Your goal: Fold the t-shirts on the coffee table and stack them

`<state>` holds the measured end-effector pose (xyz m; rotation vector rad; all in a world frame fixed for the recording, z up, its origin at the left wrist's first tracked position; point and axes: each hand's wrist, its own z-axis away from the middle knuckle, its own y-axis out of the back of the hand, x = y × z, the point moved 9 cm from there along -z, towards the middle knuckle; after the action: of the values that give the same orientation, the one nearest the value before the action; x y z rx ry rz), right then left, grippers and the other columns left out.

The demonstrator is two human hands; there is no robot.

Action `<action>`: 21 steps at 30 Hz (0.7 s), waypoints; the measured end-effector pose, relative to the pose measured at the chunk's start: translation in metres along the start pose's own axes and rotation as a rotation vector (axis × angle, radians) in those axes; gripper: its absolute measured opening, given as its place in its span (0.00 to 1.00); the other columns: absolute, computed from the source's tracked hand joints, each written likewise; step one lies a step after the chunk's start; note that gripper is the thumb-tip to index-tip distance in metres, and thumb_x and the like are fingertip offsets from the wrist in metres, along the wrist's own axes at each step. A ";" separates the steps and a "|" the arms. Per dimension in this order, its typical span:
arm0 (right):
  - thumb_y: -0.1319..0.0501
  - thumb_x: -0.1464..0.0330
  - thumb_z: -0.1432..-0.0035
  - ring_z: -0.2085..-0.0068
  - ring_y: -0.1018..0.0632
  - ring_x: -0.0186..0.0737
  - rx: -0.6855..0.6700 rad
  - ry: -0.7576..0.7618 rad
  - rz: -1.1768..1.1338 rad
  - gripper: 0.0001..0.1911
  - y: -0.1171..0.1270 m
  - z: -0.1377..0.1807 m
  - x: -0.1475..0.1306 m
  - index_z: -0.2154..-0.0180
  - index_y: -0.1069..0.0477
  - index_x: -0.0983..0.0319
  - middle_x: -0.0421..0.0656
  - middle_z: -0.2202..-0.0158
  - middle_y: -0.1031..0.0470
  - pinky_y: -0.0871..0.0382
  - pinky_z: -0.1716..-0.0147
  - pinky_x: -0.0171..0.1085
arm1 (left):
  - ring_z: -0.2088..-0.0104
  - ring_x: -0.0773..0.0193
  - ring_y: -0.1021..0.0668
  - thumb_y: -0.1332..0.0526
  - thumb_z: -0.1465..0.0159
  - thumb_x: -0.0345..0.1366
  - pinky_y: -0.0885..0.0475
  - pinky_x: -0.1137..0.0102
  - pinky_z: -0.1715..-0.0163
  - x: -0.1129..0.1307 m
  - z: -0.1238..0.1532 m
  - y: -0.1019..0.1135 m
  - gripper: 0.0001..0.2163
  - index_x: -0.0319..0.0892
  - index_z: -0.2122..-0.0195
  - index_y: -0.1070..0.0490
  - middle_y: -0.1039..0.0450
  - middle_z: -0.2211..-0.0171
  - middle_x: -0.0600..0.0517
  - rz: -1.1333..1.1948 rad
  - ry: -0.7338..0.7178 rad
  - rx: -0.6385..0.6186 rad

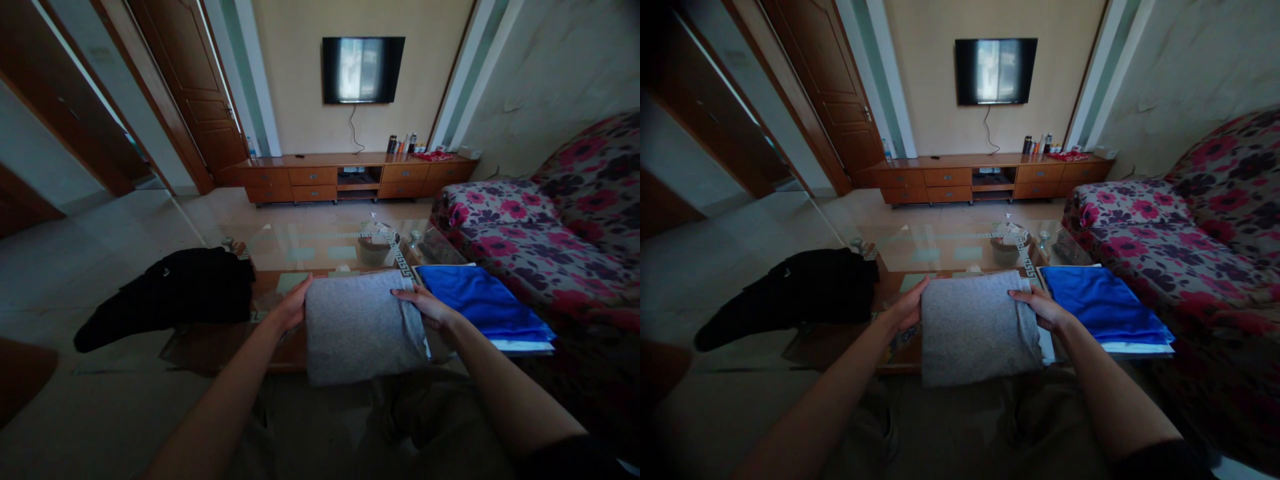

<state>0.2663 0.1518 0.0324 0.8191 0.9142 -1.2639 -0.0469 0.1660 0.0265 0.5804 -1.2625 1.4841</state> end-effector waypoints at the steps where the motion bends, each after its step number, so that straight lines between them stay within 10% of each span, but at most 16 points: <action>1: 0.31 0.65 0.42 0.55 0.16 0.47 -0.047 -0.027 -0.022 0.15 -0.003 -0.001 0.005 0.54 0.25 0.64 0.51 0.56 0.17 0.20 0.54 0.43 | 0.54 0.55 0.20 0.43 0.30 0.53 0.25 0.64 0.54 -0.002 -0.002 0.003 0.22 0.41 0.45 0.27 0.21 0.54 0.44 -0.009 -0.015 0.024; 6: 0.29 0.64 0.45 0.57 0.16 0.46 -0.167 -0.140 0.031 0.15 -0.011 -0.003 0.031 0.58 0.23 0.66 0.52 0.56 0.17 0.20 0.54 0.42 | 0.60 0.59 0.20 0.42 0.32 0.51 0.26 0.67 0.61 -0.007 -0.010 0.033 0.19 0.42 0.49 0.29 0.22 0.58 0.45 -0.152 -0.084 0.261; 11: 0.36 0.56 0.37 0.57 0.17 0.47 0.137 0.044 0.233 0.19 0.008 -0.008 0.015 0.53 0.25 0.64 0.49 0.59 0.17 0.20 0.59 0.40 | 0.57 0.58 0.21 0.37 0.37 0.38 0.29 0.68 0.60 0.000 0.000 0.054 0.11 0.44 0.55 0.31 0.23 0.58 0.46 -0.393 -0.132 0.515; 21: 0.32 0.56 0.43 0.56 0.18 0.53 0.267 -0.001 0.544 0.20 0.026 0.005 0.012 0.54 0.24 0.62 0.49 0.63 0.18 0.23 0.58 0.42 | 0.56 0.59 0.20 0.43 0.33 0.36 0.30 0.68 0.54 -0.001 0.042 -0.003 0.09 0.40 0.59 0.24 0.19 0.58 0.46 -1.189 -0.303 0.144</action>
<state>0.2939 0.1461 0.0237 1.1833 0.4723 -0.9111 -0.0546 0.1265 0.0402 1.3805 -0.7356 0.4792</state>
